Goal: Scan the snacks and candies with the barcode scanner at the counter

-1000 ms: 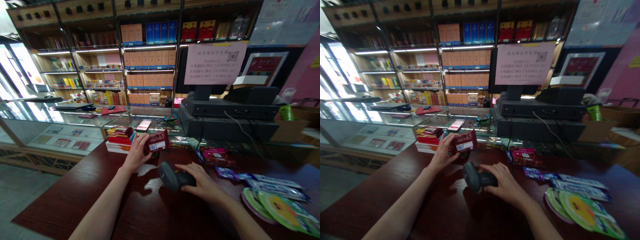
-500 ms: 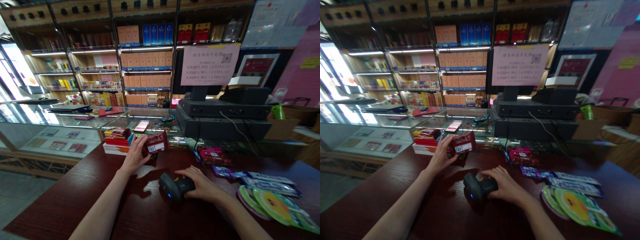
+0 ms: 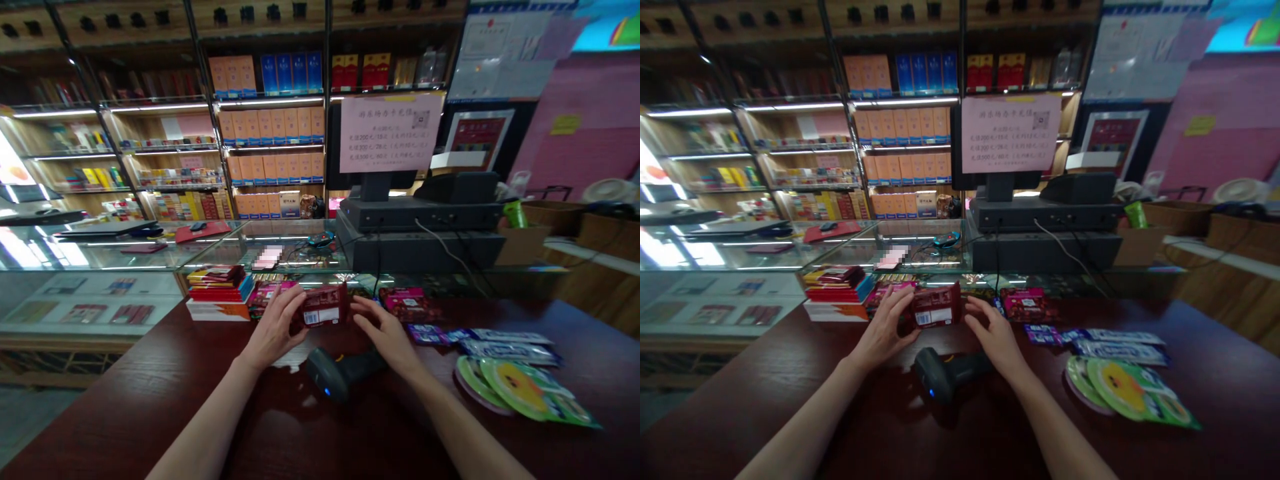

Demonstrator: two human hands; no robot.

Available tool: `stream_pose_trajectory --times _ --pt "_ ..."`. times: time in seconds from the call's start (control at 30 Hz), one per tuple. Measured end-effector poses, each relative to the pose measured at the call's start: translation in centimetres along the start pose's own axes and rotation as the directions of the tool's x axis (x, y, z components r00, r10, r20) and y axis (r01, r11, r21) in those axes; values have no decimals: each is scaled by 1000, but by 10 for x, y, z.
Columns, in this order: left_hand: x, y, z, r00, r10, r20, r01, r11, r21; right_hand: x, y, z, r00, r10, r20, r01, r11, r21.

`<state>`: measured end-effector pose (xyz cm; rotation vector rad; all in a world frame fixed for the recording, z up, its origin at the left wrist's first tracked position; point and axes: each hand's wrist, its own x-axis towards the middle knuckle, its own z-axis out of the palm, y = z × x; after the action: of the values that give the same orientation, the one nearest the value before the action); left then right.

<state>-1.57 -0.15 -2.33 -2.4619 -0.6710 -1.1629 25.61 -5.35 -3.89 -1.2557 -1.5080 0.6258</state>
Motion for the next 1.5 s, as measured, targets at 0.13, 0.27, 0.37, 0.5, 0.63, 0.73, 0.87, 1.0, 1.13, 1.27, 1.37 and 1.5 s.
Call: stream_pose_trajectory --times 0.13,0.27,0.37,0.5,0.63,0.73,0.87,1.0,1.13,1.27,1.37,1.5 --pt "0 6 5 999 36 28 -35 999 -40 2 4 4 1000 23 -18 -23 1000 -3" --pt "0 8 8 998 51 38 -49 997 -56 0 -2 3 1000 9 22 -11 996 84" --pt "-1 8 8 999 43 16 -42 997 -61 -1 -7 1 999 17 27 -21 987 160" --pt "-2 7 7 999 13 -41 -16 997 -75 -1 -10 -1 1000 29 -12 -26 985 172" --pt "-3 7 9 990 -83 -112 77 995 -56 -1 -13 0 994 -28 -102 41 991 124" --pt "-4 4 12 971 -191 -147 189 982 -31 -3 -17 1 984 -97 -152 110 990 83" --pt "-5 2 18 956 -276 -104 271 961 -57 -4 -19 4 977 -94 -191 109 992 68" --pt "-5 3 22 954 -298 -41 294 952 -89 -4 -14 5 970 -42 -240 57 997 53" --pt "-5 3 22 949 -315 16 315 944 -99 -3 -11 3 963 -7 -270 25 998 64" --pt "-6 0 21 952 -307 -2 304 944 -126 -3 -11 2 962 -52 -267 61 998 23" --pt "-6 -1 21 941 -337 -27 333 937 -107 -3 -11 3 961 -116 -253 116 993 -13" --pt "-5 0 17 947 -308 -87 302 950 -75 -4 -9 4 952 -169 -254 160 986 -56"
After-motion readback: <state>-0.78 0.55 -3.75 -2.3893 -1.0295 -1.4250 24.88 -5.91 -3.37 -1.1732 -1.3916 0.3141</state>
